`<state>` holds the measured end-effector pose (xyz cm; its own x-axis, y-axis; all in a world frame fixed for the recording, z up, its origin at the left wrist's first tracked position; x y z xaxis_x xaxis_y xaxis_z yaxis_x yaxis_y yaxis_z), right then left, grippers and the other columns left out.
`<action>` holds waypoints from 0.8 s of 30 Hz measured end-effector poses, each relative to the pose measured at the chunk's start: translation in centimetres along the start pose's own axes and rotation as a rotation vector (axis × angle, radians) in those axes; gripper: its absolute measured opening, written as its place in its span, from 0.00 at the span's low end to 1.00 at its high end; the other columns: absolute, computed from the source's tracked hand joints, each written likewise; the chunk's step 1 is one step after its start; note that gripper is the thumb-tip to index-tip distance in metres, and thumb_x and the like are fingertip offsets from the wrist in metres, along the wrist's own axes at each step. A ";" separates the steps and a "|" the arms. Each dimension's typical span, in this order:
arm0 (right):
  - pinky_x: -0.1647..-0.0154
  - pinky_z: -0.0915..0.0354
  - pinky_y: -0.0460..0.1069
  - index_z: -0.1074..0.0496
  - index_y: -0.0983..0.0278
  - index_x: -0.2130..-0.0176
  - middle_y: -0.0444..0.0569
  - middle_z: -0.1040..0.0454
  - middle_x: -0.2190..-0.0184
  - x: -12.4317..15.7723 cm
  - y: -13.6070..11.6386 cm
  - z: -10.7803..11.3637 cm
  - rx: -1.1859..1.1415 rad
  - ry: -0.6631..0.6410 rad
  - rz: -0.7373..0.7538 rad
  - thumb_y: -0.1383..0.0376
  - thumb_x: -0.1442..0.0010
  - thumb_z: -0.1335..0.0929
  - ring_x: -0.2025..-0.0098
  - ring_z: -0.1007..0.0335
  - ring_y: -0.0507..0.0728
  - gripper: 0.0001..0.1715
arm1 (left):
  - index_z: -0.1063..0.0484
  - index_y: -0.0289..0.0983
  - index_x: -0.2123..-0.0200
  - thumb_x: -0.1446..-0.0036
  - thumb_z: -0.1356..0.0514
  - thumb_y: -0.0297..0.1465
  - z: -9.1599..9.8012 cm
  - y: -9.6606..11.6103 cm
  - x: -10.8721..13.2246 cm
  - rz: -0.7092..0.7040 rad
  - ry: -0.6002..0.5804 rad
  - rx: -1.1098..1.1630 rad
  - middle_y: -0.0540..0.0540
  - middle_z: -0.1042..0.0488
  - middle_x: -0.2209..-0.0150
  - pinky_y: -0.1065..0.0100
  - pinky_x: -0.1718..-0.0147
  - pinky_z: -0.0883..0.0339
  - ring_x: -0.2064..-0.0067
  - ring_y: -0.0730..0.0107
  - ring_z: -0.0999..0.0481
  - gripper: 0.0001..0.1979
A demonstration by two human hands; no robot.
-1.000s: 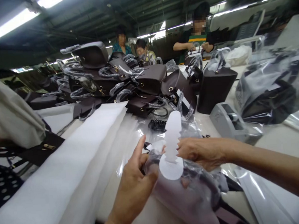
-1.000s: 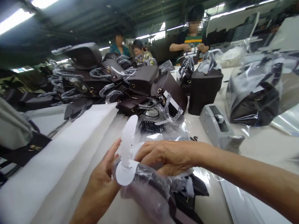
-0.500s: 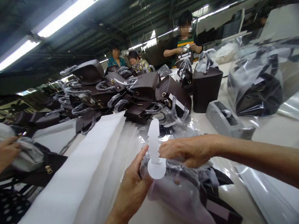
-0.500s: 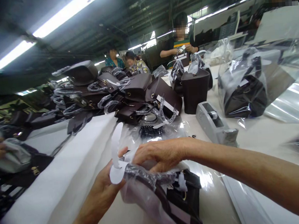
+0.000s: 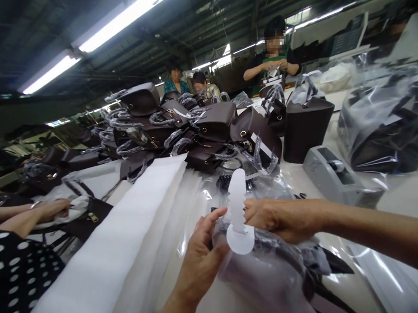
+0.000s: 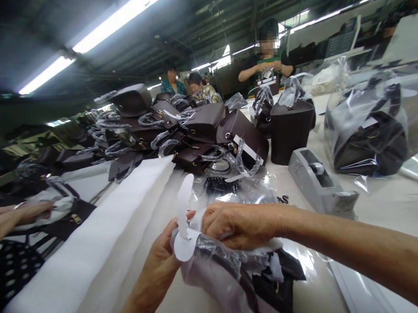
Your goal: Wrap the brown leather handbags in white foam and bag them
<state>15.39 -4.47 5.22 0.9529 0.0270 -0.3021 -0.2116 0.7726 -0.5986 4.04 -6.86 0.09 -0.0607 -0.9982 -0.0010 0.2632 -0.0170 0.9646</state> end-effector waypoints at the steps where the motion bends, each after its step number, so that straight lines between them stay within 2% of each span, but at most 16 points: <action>1: 0.51 0.41 0.47 0.37 0.66 0.74 0.47 0.30 0.69 -0.1 -0.1 0.1 -0.003 0.000 -0.014 0.73 0.41 0.39 0.62 0.36 0.50 0.10 | 0.38 0.41 0.45 0.48 0.41 0.41 0.0 0.1 0.0 -0.018 0.009 -0.014 0.43 0.26 0.56 0.58 0.56 0.34 0.55 0.57 0.27 0.26; 6: 0.51 0.41 0.47 0.38 0.65 0.74 0.47 0.32 0.70 0.1 -0.6 0.6 -0.088 -0.015 -0.037 0.66 0.36 0.44 0.62 0.37 0.50 0.16 | 0.39 0.38 0.46 0.46 0.43 0.40 0.2 0.2 0.0 -0.067 0.085 -0.029 0.42 0.27 0.56 0.59 0.52 0.36 0.52 0.57 0.30 0.25; 9: 0.53 0.40 0.47 0.38 0.65 0.73 0.49 0.31 0.70 0.1 -0.6 0.7 -0.145 -0.006 -0.033 0.59 0.34 0.48 0.62 0.37 0.51 0.22 | 0.42 0.41 0.45 0.44 0.43 0.39 0.4 -0.3 0.2 -0.061 0.139 -0.095 0.46 0.27 0.60 0.59 0.51 0.39 0.53 0.61 0.30 0.24; 11: 0.55 0.40 0.46 0.38 0.65 0.73 0.49 0.31 0.71 0.0 -0.2 0.6 -0.152 -0.007 -0.046 0.57 0.34 0.48 0.64 0.37 0.51 0.24 | 0.41 0.44 0.46 0.44 0.44 0.39 0.3 -0.5 0.3 -0.069 0.147 -0.163 0.47 0.28 0.59 0.59 0.52 0.39 0.54 0.62 0.31 0.22; 14: 0.57 0.38 0.45 0.36 0.66 0.74 0.49 0.31 0.73 -0.4 0.3 0.5 -0.157 -0.053 -0.081 0.58 0.35 0.46 0.66 0.36 0.50 0.23 | 0.39 0.46 0.49 0.42 0.45 0.36 0.2 0.0 0.6 -0.177 0.200 -0.298 0.49 0.29 0.54 0.61 0.54 0.38 0.55 0.64 0.31 0.18; 17: 0.56 0.36 0.45 0.30 0.66 0.71 0.49 0.28 0.71 0.1 0.2 0.9 -0.176 -0.096 -0.111 0.64 0.36 0.41 0.65 0.32 0.51 0.17 | 0.41 0.46 0.47 0.43 0.45 0.30 0.5 1.0 1.3 -0.352 0.361 -0.486 0.49 0.29 0.54 0.64 0.56 0.37 0.56 0.66 0.31 0.20; 19: 0.53 0.36 0.46 0.27 0.63 0.61 0.50 0.26 0.63 1.6 0.1 2.3 -0.109 0.020 -0.189 0.65 0.39 0.37 0.57 0.31 0.53 0.10 | 0.42 0.43 0.47 0.44 0.46 0.28 0.3 1.4 1.5 -0.429 0.430 -0.558 0.47 0.29 0.56 0.65 0.57 0.36 0.57 0.67 0.30 0.21; 21: 0.50 0.37 0.48 0.29 0.57 0.54 0.48 0.26 0.58 4.4 -0.2 4.1 0.001 0.270 -0.302 0.63 0.40 0.36 0.52 0.31 0.55 0.14 | 0.43 0.42 0.47 0.44 0.46 0.26 0.1 1.6 1.5 -0.476 0.467 -0.599 0.46 0.29 0.57 0.65 0.58 0.35 0.57 0.67 0.29 0.21; 23: 0.48 0.37 0.51 0.30 0.55 0.51 0.49 0.27 0.55 7.7 -1.0 4.5 0.072 0.465 -0.389 0.52 0.41 0.37 0.50 0.32 0.59 0.21 | 0.43 0.41 0.47 0.44 0.46 0.26 0.0 1.5 1.3 -0.495 0.484 -0.619 0.46 0.29 0.57 0.64 0.58 0.35 0.57 0.67 0.29 0.21; 24: 0.48 0.36 0.52 0.32 0.54 0.49 0.50 0.28 0.53 9.0 -1.4 4.0 0.099 0.502 -0.411 0.45 0.45 0.37 0.50 0.32 0.61 0.29 | 0.43 0.42 0.46 0.43 0.46 0.27 0.0 1.3 1.2 -0.487 0.483 -0.613 0.45 0.29 0.57 0.63 0.57 0.35 0.57 0.67 0.29 0.21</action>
<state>25.16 -2.83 6.28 0.7293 -0.5642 -0.3870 0.1922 0.7118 -0.6755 4.32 -8.03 1.39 0.0737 -0.7860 -0.6138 0.7867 -0.3324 0.5202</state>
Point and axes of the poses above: each hand's wrist, its own x-axis away from the middle knuckle, its own z-axis out of the back of the hand, y = z × x, the point moved 8 cm from there along -x, towards the middle knuckle
